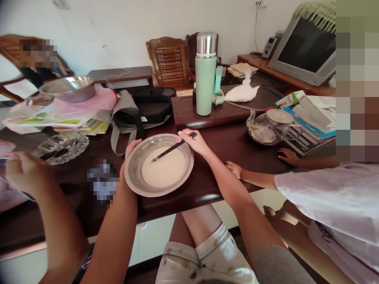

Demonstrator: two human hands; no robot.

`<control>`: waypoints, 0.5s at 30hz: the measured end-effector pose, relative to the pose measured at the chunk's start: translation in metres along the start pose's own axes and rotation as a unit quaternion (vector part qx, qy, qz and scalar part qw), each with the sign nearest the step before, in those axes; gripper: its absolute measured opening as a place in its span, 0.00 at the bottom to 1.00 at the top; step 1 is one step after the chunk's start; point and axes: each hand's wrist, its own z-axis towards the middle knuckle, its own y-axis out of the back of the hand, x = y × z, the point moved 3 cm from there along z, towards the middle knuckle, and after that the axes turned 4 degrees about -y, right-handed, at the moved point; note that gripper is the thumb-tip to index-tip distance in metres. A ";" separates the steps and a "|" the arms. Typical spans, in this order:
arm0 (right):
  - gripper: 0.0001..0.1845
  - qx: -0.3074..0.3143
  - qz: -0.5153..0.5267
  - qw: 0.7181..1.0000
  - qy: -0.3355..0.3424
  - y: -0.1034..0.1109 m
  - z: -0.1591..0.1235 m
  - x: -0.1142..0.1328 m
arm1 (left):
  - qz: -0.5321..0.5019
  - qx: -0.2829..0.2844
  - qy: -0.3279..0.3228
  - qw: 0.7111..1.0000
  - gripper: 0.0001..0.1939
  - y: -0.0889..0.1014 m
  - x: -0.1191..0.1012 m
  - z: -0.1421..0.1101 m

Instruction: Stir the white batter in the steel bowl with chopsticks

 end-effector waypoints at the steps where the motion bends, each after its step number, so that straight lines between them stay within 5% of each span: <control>1: 0.29 -0.016 0.000 1.000 0.001 0.002 0.000 0.000 | 0.003 -0.007 -0.019 1.000 0.14 0.000 -0.001 -0.001; 4: 0.31 -0.047 0.017 0.999 -0.001 0.006 0.001 -0.001 | 0.018 -0.020 -0.052 0.998 0.15 0.003 -0.001 -0.002; 10: 0.29 0.025 0.005 1.000 0.002 -0.001 0.000 0.001 | 0.022 -0.033 -0.048 0.998 0.17 0.008 0.004 0.005; 13: 0.30 -0.029 -0.009 1.000 0.006 0.004 0.001 0.002 | 0.044 0.040 -0.086 0.995 0.22 0.001 -0.004 0.003; 15: 0.32 -0.037 0.000 0.999 0.002 0.005 0.001 0.003 | 0.084 0.162 -0.081 0.980 0.27 -0.009 -0.008 -0.003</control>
